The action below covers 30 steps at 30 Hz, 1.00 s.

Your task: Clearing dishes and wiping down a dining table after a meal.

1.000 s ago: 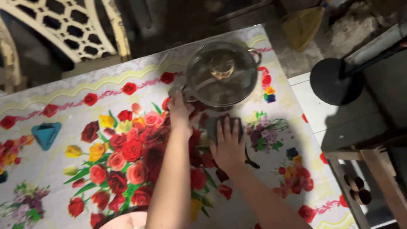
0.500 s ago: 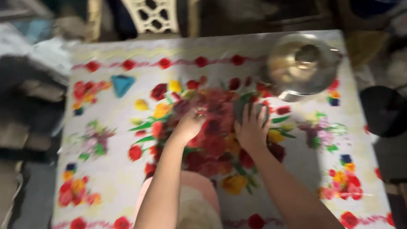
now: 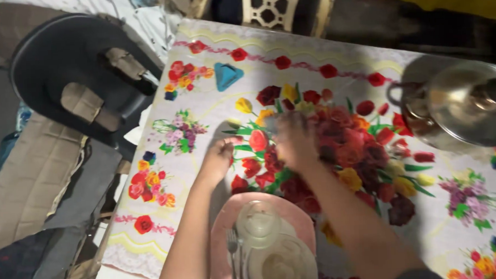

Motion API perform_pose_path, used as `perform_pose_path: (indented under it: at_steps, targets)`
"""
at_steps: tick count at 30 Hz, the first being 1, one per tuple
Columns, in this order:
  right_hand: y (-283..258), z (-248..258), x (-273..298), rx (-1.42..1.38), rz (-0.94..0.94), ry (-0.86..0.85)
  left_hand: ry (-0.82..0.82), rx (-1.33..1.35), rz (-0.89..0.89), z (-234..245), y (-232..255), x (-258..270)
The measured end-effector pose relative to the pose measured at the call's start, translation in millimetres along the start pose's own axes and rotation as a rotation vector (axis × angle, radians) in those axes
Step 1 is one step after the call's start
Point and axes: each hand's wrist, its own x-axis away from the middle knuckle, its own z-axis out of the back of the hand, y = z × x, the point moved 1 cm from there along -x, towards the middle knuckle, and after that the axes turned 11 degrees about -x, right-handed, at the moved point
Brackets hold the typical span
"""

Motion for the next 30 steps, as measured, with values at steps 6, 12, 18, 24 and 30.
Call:
perform_pose_path:
  at_steps: [6,12,18,24,30]
  targets:
    - [83.1,-49.1,-61.1,0.017,-0.28,0.243,0.245,-0.062,-0.24,36.0,-55.0,0.2]
    - [-14.7,-40.1,-113.4,0.118,0.13,-0.088,0.257,0.06,-0.131,53.9,-79.8,-12.3]
    - [-125.9,-12.8,-49.8,-0.23,0.694,-0.28,0.314,0.295,-0.19,41.8,-86.8,-45.6]
    - [-53.5,10.5,-20.0,-0.372,0.727,-0.487,0.372,0.118,-0.117,38.5,-64.1,-62.3]
    - [15.8,-5.5,-62.9,-0.135,0.194,-0.185,0.501,-0.165,-0.314,39.4,-33.8,-91.9]
